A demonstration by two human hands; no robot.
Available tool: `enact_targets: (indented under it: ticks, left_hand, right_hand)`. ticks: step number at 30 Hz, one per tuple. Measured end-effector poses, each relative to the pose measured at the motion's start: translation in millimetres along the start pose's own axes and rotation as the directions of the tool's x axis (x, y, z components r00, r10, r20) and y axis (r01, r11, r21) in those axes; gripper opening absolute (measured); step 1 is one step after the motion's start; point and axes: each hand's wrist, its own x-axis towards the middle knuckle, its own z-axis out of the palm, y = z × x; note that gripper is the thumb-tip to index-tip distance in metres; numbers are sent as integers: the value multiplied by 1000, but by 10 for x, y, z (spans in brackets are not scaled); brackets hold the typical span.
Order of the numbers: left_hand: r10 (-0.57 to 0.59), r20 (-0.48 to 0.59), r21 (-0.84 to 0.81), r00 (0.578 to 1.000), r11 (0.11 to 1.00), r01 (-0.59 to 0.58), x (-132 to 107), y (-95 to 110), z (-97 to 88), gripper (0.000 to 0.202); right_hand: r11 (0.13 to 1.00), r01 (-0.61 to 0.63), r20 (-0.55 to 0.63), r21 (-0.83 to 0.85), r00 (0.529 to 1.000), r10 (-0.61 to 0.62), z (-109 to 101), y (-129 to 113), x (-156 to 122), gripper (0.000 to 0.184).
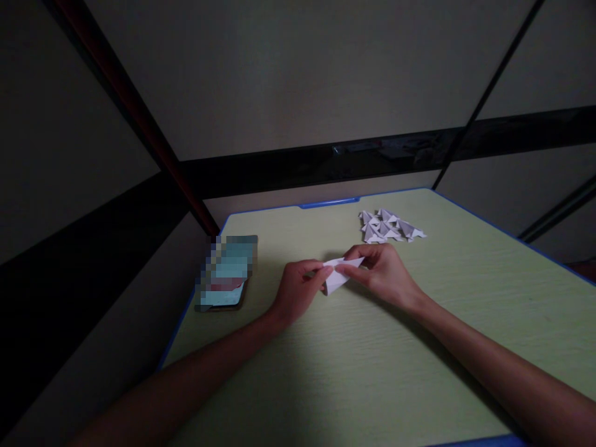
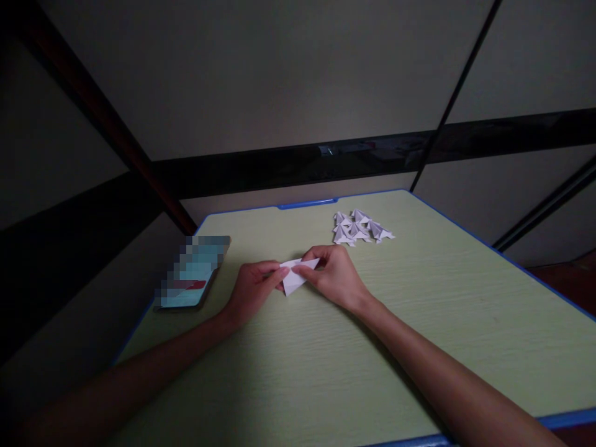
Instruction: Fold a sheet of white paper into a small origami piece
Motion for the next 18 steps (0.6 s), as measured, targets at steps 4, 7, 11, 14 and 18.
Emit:
enact_targets:
  ticks: [4, 7, 11, 14, 18]
  left_hand:
    - [14, -15, -12, 1000, 1000, -15, -14, 11, 2, 18]
    - [22, -14, -12, 1000, 1000, -23, -17, 9, 10, 18]
    - [11, -19, -29, 1000, 1000, -11, -14, 7, 20, 18]
    - [12, -44, -24, 999, 1000, -13, -15, 29, 14, 19]
    - [65, -114, 3, 991, 998, -65, -24, 80, -7, 22]
  right_hand:
    - [1000, -12, -1, -2, 1000, 12, 3, -12, 2, 12]
    - [1000, -20, -9, 7, 1000, 20, 6, -9, -3, 12]
    - [999, -24, -10, 30, 1000, 24, 8, 13, -8, 12]
    - [997, -14, -18, 81, 1000, 15, 27, 28, -2, 12]
    - [936, 3, -77, 351, 997, 26, 71, 38, 19, 20]
